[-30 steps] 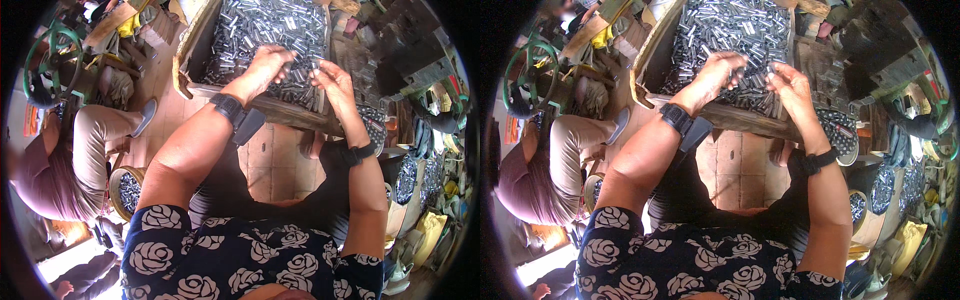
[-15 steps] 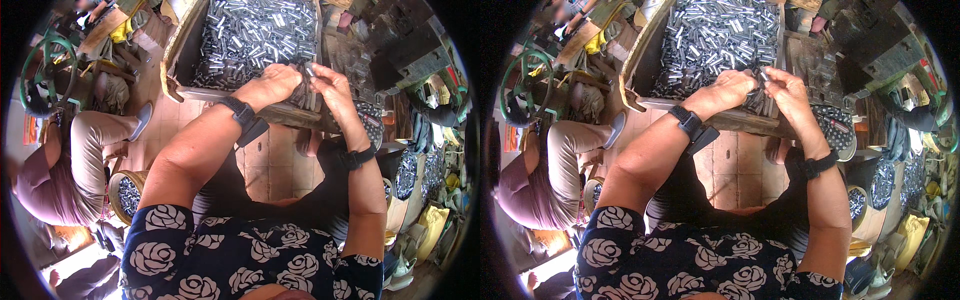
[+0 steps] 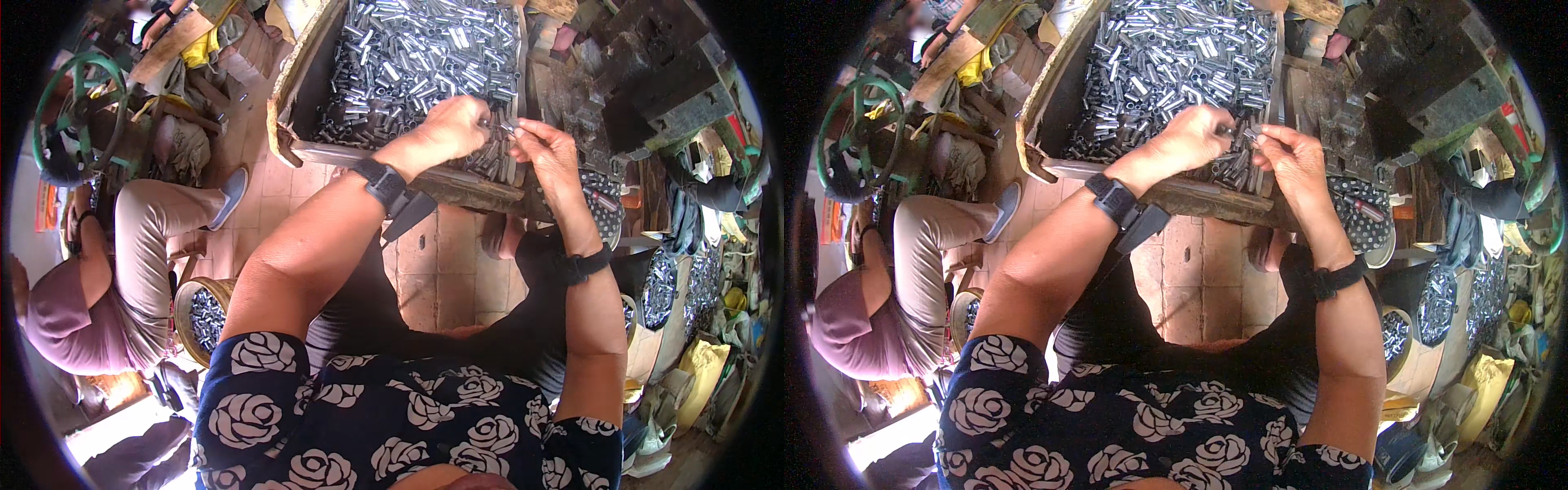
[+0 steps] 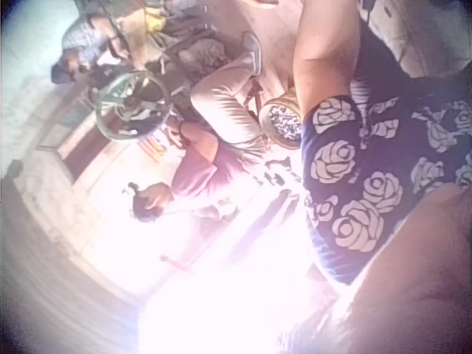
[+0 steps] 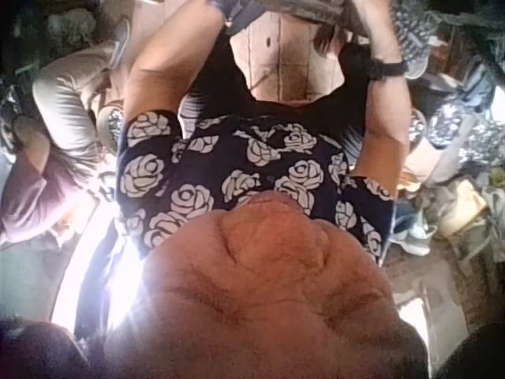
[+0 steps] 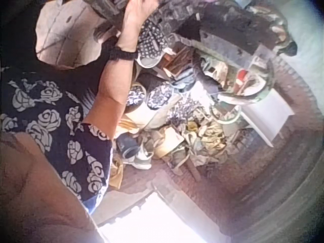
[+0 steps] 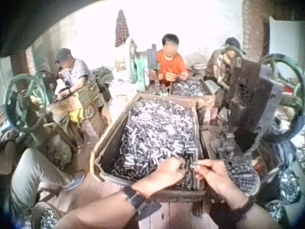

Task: Manually assemble small metal components into a pressing machine and sort the finished items.

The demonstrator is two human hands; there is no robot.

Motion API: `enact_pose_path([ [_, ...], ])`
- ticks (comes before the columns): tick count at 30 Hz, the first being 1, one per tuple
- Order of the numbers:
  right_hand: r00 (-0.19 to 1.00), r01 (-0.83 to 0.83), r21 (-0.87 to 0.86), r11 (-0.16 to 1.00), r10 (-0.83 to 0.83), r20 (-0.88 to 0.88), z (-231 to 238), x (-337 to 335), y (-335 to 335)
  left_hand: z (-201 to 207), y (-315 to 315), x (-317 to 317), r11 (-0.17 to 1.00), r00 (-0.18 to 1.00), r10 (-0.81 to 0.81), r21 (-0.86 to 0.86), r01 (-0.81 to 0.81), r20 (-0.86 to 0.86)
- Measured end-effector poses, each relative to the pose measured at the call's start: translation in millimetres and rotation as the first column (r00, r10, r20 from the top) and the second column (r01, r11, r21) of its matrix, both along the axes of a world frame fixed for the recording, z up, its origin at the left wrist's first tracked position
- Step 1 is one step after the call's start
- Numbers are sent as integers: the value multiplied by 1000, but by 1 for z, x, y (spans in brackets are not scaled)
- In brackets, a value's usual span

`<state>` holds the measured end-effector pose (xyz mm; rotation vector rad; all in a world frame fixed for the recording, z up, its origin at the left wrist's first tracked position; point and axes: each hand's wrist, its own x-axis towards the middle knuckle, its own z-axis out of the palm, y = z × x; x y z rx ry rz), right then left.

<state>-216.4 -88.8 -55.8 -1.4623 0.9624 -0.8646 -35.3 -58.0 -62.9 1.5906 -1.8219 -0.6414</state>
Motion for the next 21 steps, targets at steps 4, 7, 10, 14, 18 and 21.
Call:
enact_pose_path([
  [4, 999, -1, 2, 1000, 1, 37, 11, 1, 7, 4, 0, 11, 998, 848, 66, 31, -58, -526],
  [7, 1000, -14, -30, 999, 14, 22, 13, 2, 10, 18, 9, 10, 982, 639, 167, 184, -40, -751],
  [10, 999, -22, -53, 998, 23, 23, 12, 10, 13, 24, 14, 10, 971, 562, 221, 234, -49, -797],
  [14, 999, -31, -66, 997, 33, 40, 9, 15, 13, 24, 14, 12, 969, 439, 217, 245, 8, -872],
  [18, 996, -22, -25, 999, 24, 86, 7, 17, 13, 27, 17, 9, 973, 451, 201, 230, 9, -870],
  [21, 992, -1, -28, 1000, 5, 124, 7, 16, 12, 26, 18, 8, 973, 430, 206, 229, 1, -879],
])
